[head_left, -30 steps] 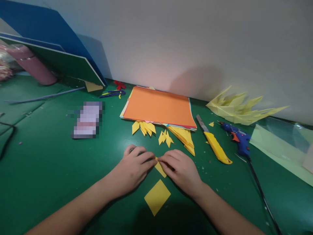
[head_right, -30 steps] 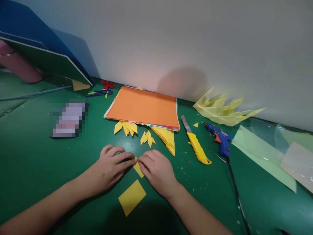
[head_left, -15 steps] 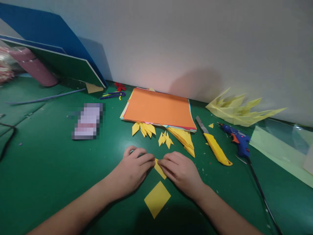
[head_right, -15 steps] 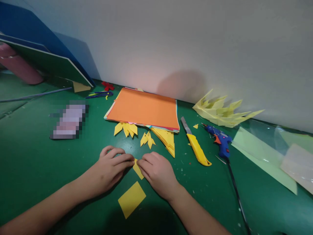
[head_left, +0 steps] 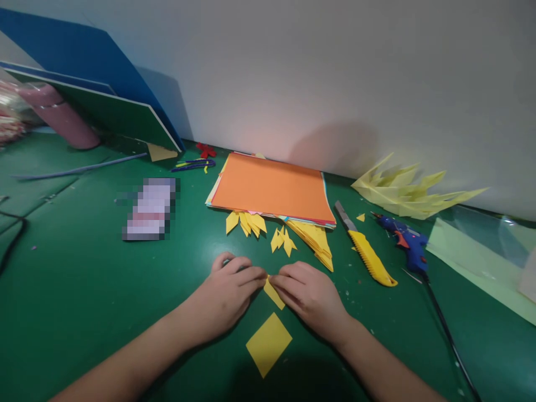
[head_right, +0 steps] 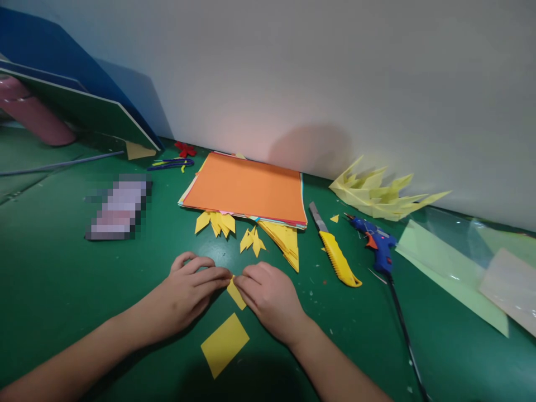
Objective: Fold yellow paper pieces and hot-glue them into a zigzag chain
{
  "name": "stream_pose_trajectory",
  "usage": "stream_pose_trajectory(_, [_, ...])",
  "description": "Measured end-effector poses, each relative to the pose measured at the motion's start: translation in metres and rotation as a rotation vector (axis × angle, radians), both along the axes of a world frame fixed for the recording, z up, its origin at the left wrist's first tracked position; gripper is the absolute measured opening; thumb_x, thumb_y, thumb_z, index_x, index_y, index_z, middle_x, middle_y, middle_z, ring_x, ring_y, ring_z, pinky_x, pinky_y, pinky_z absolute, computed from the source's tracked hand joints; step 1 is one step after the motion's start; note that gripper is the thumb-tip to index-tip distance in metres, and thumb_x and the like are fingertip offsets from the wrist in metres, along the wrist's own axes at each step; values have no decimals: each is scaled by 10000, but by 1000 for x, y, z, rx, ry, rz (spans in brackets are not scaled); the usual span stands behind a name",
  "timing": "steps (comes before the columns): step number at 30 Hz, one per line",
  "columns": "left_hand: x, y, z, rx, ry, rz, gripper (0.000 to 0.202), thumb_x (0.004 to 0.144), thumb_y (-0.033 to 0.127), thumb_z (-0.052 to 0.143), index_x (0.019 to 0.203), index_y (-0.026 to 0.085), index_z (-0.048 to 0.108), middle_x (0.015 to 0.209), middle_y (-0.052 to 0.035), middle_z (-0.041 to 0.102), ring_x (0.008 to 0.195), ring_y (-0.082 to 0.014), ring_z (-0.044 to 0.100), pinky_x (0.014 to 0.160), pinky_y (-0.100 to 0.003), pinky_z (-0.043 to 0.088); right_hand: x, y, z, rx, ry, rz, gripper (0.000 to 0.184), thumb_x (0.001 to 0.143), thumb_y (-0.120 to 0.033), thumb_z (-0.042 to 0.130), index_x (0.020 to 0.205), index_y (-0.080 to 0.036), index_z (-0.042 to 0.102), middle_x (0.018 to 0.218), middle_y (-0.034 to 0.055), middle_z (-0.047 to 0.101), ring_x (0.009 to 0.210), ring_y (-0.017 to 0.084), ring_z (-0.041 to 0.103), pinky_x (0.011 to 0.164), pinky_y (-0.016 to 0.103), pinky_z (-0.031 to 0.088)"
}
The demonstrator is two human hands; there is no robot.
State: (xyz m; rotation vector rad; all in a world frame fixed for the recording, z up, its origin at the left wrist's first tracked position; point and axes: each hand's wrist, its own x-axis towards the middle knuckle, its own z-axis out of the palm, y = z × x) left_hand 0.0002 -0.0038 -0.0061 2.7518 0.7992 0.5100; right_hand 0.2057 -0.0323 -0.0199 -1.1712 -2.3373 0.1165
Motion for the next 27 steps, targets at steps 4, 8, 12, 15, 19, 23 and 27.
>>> stream_pose_trajectory(4, [0, 0, 0, -6, 0, 4, 295, 906, 62, 358, 1024, 187, 598, 1061, -30, 675, 925, -198, 515, 883, -380, 256, 0, 1, 1, -9, -3, 2, 331, 980, -243, 375, 849, -173, 671, 747, 56, 647, 680, 167, 535, 605, 280, 396])
stream_pose_trajectory(8, [1, 0, 1, -11, 7, 13, 265, 888, 53, 393, 1000, 189, 591, 1057, -16, 673, 924, -197, 512, 897, -385, 245, -1, 1, 2, -16, -2, 17, 332, 978, -238, 378, 844, -168, 673, 747, 60, 643, 683, 172, 530, 601, 281, 397])
stream_pose_trajectory(12, [2, 1, 2, -24, 16, 21, 244, 890, 64, 407, 974, 199, 592, 1038, -7, 674, 911, -190, 511, 903, -386, 241, 0, 2, 2, -26, -10, 44, 325, 975, -235, 383, 856, -151, 673, 757, 67, 638, 695, 177, 522, 616, 290, 408])
stream_pose_trajectory(15, [3, 1, 2, -25, 19, 24, 240, 900, 74, 400, 957, 200, 596, 1030, -9, 673, 906, -190, 509, 894, -383, 247, 1, 3, 1, -43, 15, 53, 295, 962, -283, 428, 855, -148, 667, 766, 65, 629, 709, 177, 517, 640, 295, 417])
stream_pose_trajectory(19, [4, 1, 2, -17, 14, 19, 281, 914, 76, 375, 1005, 213, 603, 1034, -13, 669, 911, -188, 505, 907, -383, 239, 3, 4, 3, -67, 27, 45, 334, 957, -304, 439, 725, -165, 634, 729, 51, 593, 695, 165, 495, 630, 284, 402])
stream_pose_trajectory(23, [3, 0, 0, -17, 3, 24, 298, 919, 86, 371, 1036, 235, 601, 1013, -6, 667, 902, -186, 502, 926, -394, 216, 7, 5, 5, -44, 7, 30, 405, 957, -277, 422, 591, -176, 565, 643, 32, 532, 646, 152, 456, 588, 271, 358])
stream_pose_trajectory(27, [2, 1, -2, 10, -8, 12, 291, 925, 100, 377, 1055, 238, 596, 1007, -3, 664, 891, -184, 500, 931, -395, 212, 13, 4, 5, 71, -17, 5, 439, 949, -236, 431, 522, -183, 517, 548, 12, 481, 573, 143, 410, 539, 278, 297])
